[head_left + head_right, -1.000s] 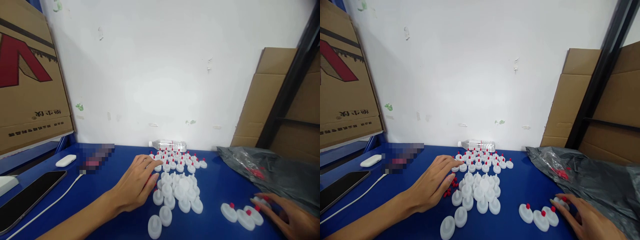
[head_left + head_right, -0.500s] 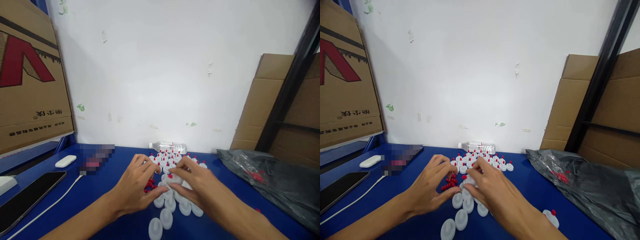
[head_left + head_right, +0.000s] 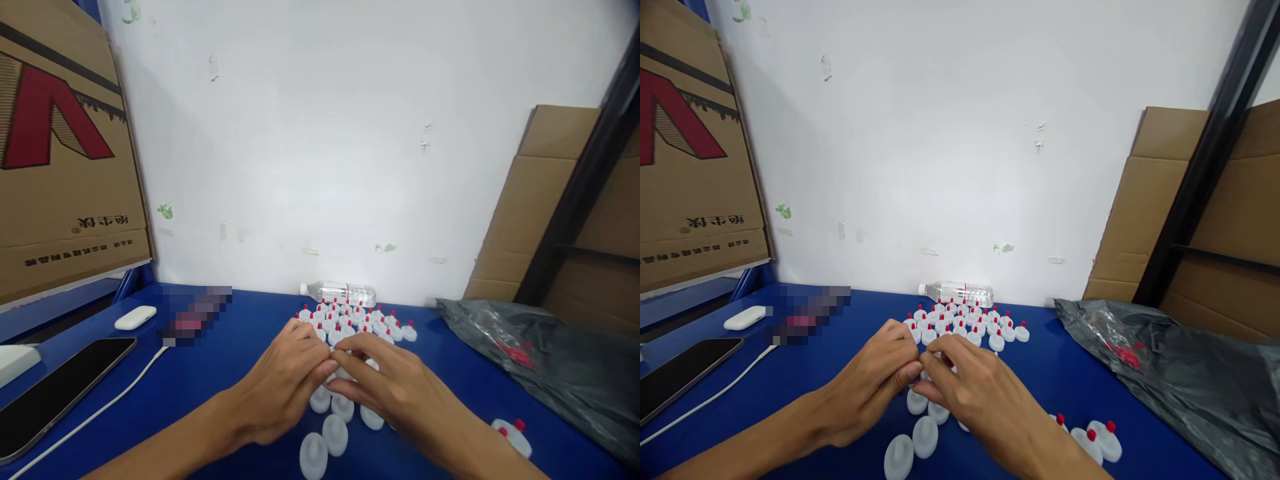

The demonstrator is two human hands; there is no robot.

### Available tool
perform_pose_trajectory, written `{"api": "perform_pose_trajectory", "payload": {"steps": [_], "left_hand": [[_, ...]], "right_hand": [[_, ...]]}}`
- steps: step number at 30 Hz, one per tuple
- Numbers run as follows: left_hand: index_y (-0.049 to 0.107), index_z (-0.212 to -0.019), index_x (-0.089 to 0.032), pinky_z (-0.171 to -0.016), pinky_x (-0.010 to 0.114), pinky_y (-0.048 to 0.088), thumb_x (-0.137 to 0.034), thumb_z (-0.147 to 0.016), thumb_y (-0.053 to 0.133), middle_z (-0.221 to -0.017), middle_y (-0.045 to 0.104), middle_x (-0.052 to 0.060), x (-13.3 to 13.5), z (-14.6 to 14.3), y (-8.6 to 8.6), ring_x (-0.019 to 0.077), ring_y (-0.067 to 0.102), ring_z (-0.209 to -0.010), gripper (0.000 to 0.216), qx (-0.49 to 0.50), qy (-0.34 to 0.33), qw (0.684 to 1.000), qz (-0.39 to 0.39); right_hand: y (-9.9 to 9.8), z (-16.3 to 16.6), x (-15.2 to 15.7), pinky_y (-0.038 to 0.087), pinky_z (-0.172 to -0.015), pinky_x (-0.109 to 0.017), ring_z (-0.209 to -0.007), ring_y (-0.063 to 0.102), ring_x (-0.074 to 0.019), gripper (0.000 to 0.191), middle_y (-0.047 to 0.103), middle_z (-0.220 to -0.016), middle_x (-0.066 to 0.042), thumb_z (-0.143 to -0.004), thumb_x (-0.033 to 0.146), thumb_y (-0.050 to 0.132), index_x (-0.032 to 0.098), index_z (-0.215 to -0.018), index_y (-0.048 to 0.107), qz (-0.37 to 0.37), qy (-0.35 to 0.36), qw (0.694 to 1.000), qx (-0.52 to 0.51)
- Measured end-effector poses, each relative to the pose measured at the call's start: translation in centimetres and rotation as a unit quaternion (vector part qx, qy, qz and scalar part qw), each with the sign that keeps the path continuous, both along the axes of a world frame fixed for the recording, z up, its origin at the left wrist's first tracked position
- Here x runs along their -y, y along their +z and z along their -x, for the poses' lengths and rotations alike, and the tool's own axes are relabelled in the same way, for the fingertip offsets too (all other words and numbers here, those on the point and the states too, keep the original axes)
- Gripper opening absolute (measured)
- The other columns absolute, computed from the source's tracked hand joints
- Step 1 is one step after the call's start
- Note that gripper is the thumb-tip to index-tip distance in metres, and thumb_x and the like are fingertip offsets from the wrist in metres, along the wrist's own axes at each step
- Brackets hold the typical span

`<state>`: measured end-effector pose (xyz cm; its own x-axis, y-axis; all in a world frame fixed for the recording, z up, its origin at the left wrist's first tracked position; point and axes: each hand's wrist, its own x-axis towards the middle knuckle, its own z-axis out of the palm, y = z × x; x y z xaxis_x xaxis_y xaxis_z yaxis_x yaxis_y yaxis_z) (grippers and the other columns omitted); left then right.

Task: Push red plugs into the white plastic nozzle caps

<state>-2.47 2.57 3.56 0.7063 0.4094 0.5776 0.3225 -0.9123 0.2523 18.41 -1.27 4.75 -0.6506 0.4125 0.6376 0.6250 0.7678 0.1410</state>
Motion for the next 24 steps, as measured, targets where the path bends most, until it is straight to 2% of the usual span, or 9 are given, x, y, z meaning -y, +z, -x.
{"api": "perform_pose_trajectory", "payload": {"steps": [3, 4, 5, 7, 9, 12, 15, 20, 24], "left_hand": [[0.034, -0.068, -0.02, -0.067, 0.031, 0.036, -0.035, -0.108, 0.023, -0.066, 0.041, -0.003, -0.3, 0.3, 0.3, 0.0146, 0.038, -0.065, 0.044, 0.076, 0.035, 0.988, 0.13], [0.03, -0.067, -0.021, -0.062, 0.031, 0.034, -0.038, -0.108, 0.022, -0.063, 0.036, -0.003, -0.6, 0.5, 0.4, 0.0139, 0.034, -0.06, 0.046, 0.104, 0.06, 0.979, 0.162], [0.028, -0.065, -0.021, -0.059, 0.031, 0.032, -0.04, -0.108, 0.022, -0.061, 0.032, -0.004, -1.0, 0.8, 0.5, 0.0136, 0.031, -0.058, 0.047, 0.125, 0.082, 0.974, 0.17], [0.027, -0.064, -0.021, -0.064, 0.032, 0.031, -0.041, -0.107, 0.026, -0.061, 0.034, -0.003, -1.9, 1.5, 0.7, 0.0145, 0.033, -0.06, 0.047, 0.134, 0.111, 0.98, 0.095], [0.032, -0.066, -0.021, -0.067, 0.033, 0.033, -0.036, -0.106, 0.028, -0.064, 0.039, -0.003, -2.7, 1.9, 0.7, 0.0158, 0.037, -0.064, 0.043, 0.098, 0.154, 0.981, 0.065], [0.046, -0.077, -0.02, -0.072, 0.035, 0.036, -0.027, -0.103, 0.036, -0.076, 0.052, 0.001, -3.3, 1.9, 0.2, 0.0191, 0.044, -0.075, 0.029, -0.008, 0.176, 0.984, 0.029], [0.053, -0.083, -0.019, -0.077, 0.037, 0.037, -0.021, -0.1, 0.04, -0.082, 0.057, 0.003, -3.4, 1.6, -0.6, 0.0214, 0.046, -0.082, 0.021, -0.07, 0.172, 0.983, -0.012], [0.059, -0.09, -0.019, -0.077, 0.037, 0.039, -0.019, -0.101, 0.042, -0.083, 0.057, 0.003, -3.6, 1.5, -1.2, 0.0221, 0.047, -0.085, 0.021, -0.071, 0.192, 0.979, -0.012], [0.061, -0.09, -0.018, -0.077, 0.036, 0.04, -0.02, -0.101, 0.043, -0.084, 0.057, 0.004, -3.8, 1.5, -1.2, 0.0224, 0.048, -0.086, 0.021, -0.07, 0.194, 0.978, -0.008]], "right_hand": [[0.6, -1.7, -0.5, 0.06, -0.075, -0.031, -0.092, 0.069, -0.0205, 0.018, 0.069, -0.104, -0.01, -0.102, 0.021, 0.05, 0.018, -0.113, 0.064, -0.053, -0.023, 0.998, -0.003], [0.9, -2.5, -0.9, 0.059, -0.08, -0.032, -0.097, 0.069, -0.021, 0.022, 0.069, -0.109, -0.01, -0.101, 0.017, 0.049, 0.019, -0.117, 0.064, -0.067, -0.034, 0.997, -0.019], [1.2, -3.4, -1.3, 0.059, -0.079, -0.031, -0.093, 0.069, -0.0195, 0.02, 0.069, -0.109, -0.009, -0.1, 0.018, 0.051, 0.02, -0.115, 0.065, -0.076, -0.059, 0.994, -0.056], [1.9, -5.0, -2.1, 0.057, -0.08, -0.031, -0.089, 0.069, -0.0186, 0.012, 0.069, -0.104, -0.007, -0.098, 0.024, 0.059, 0.021, -0.106, 0.067, -0.065, -0.109, 0.983, -0.134], [2.3, -5.8, -2.6, 0.055, -0.079, -0.031, -0.087, 0.068, -0.0186, 0.011, 0.07, -0.1, -0.004, -0.096, 0.03, 0.062, 0.023, -0.101, 0.068, -0.02, -0.135, 0.974, -0.183], [2.2, -5.3, -2.7, 0.053, -0.081, -0.031, -0.089, 0.068, -0.0182, 0.011, 0.071, -0.098, 0.0, -0.096, 0.034, 0.061, 0.025, -0.101, 0.066, 0.076, -0.119, 0.966, -0.214], [1.5, -4.1, -2.4, 0.051, -0.086, -0.033, -0.096, 0.066, -0.0189, 0.008, 0.071, -0.101, 0.0, -0.095, 0.033, 0.063, 0.026, -0.098, 0.066, 0.144, -0.077, 0.964, -0.208], [0.4, -3.3, -2.4, 0.049, -0.077, -0.033, -0.086, 0.064, -0.0183, 0.005, 0.07, -0.092, 0.001, -0.092, 0.03, 0.067, 0.026, -0.09, 0.067, 0.199, -0.055, 0.959, -0.194], [0.0, -3.4, -2.6, 0.045, -0.08, -0.035, -0.083, 0.063, -0.0181, 0.006, 0.072, -0.087, 0.003, -0.091, 0.031, 0.069, 0.026, -0.088, 0.068, 0.214, -0.058, 0.96, -0.174]]}}
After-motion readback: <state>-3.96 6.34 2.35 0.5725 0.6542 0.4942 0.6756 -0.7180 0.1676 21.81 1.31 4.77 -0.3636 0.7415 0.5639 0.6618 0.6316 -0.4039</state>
